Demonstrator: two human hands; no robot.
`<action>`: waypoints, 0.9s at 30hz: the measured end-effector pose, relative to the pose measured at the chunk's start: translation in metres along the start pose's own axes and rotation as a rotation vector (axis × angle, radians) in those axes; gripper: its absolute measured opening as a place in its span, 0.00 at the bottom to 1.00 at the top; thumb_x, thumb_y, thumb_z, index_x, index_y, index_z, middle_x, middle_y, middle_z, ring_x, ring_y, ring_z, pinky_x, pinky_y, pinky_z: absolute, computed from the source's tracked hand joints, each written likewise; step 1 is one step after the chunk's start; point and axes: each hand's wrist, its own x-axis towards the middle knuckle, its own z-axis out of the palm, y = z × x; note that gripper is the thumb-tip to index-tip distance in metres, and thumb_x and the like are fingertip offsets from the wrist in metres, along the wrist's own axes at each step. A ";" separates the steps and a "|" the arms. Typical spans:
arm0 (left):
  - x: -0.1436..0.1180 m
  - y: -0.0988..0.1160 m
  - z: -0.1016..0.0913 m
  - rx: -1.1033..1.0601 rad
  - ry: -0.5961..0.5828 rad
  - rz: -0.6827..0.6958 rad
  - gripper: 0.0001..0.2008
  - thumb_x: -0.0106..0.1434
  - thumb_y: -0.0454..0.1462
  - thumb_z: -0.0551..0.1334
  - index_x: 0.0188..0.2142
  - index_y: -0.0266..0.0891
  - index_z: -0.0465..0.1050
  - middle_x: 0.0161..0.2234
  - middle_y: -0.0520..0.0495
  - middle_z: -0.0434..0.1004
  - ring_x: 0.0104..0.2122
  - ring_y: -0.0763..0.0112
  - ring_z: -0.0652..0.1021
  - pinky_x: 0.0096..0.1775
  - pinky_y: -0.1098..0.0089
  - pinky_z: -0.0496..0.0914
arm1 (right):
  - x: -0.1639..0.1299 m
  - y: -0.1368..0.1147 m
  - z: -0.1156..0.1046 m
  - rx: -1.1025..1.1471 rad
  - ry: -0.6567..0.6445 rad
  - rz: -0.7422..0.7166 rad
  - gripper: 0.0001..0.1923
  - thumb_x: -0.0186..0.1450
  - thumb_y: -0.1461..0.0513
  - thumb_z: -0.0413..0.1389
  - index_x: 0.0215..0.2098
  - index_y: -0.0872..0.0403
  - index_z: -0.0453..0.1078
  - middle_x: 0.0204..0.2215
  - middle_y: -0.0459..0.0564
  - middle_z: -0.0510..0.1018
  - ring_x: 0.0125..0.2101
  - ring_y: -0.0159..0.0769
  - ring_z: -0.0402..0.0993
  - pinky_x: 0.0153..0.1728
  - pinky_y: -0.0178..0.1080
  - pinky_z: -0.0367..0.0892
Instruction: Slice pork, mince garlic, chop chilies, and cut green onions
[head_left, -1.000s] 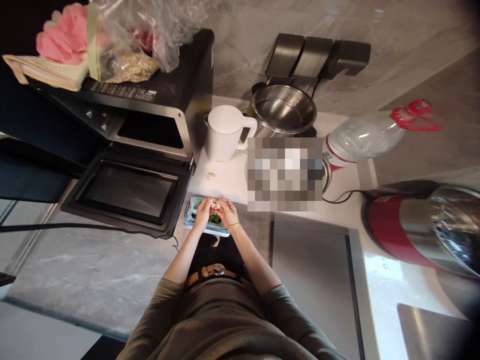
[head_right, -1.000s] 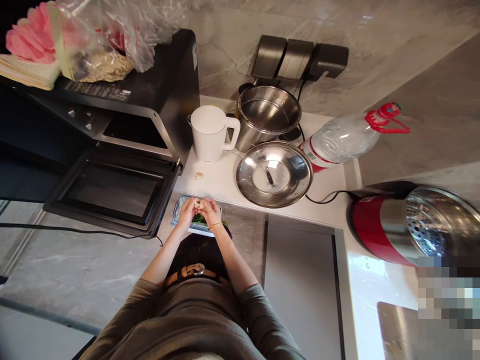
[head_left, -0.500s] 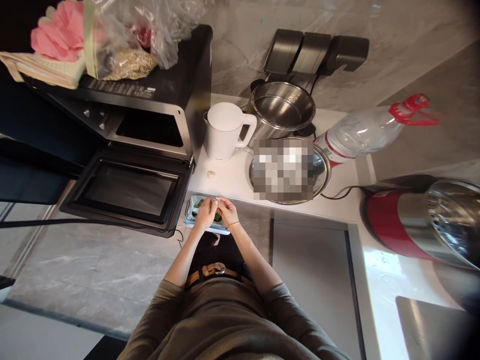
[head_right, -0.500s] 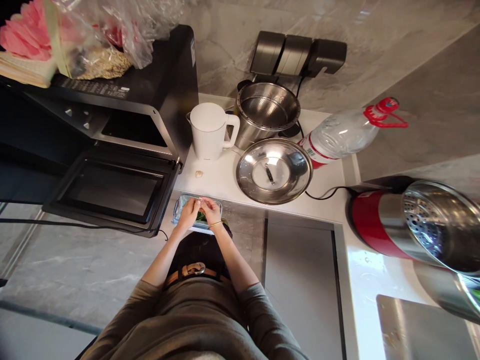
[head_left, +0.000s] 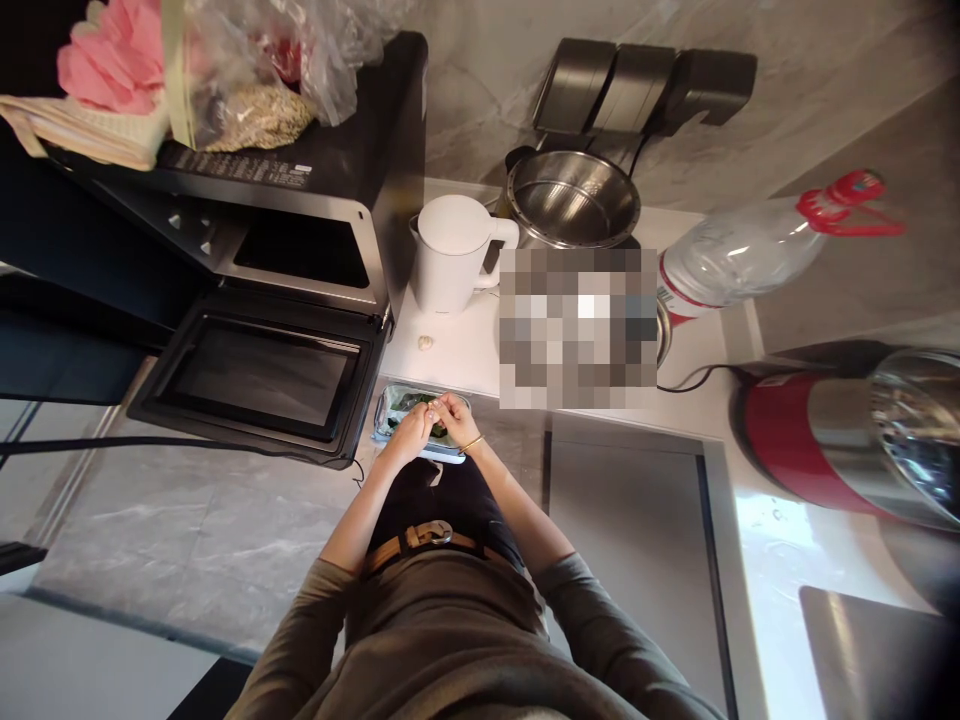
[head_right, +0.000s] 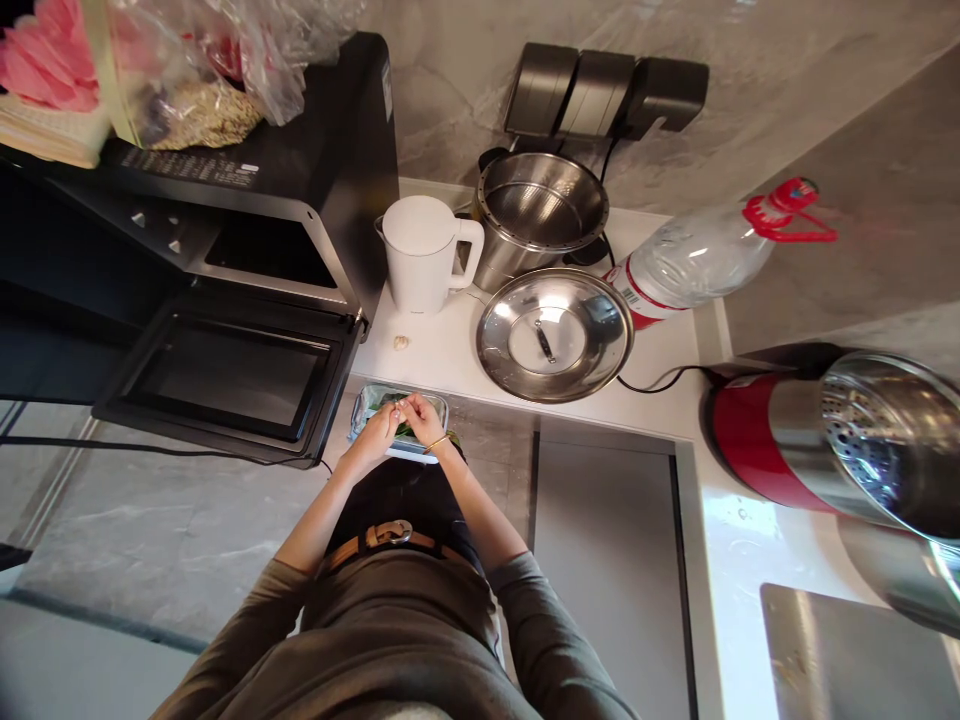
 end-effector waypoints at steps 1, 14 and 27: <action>-0.001 0.000 -0.002 0.014 -0.006 -0.001 0.14 0.67 0.39 0.42 0.36 0.38 0.63 0.35 0.40 0.71 0.38 0.62 0.74 0.43 0.60 0.68 | 0.000 0.000 0.000 0.017 -0.011 0.010 0.19 0.53 0.46 0.59 0.23 0.52 0.63 0.15 0.38 0.64 0.17 0.25 0.57 0.20 0.31 0.56; -0.005 0.004 -0.011 -0.273 0.172 -0.063 0.18 0.68 0.44 0.42 0.28 0.40 0.61 0.24 0.51 0.64 0.27 0.72 0.68 0.34 0.71 0.65 | 0.001 -0.008 0.005 0.452 -0.004 0.330 0.19 0.49 0.49 0.63 0.30 0.53 0.71 0.20 0.43 0.70 0.19 0.26 0.62 0.18 0.31 0.59; -0.003 0.012 0.000 -0.143 0.076 -0.072 0.11 0.66 0.44 0.48 0.35 0.42 0.63 0.27 0.50 0.71 0.28 0.68 0.73 0.32 0.70 0.63 | 0.000 -0.003 0.010 0.153 0.133 0.227 0.24 0.49 0.45 0.61 0.26 0.49 0.54 0.07 0.32 0.57 0.08 0.21 0.46 0.10 0.28 0.40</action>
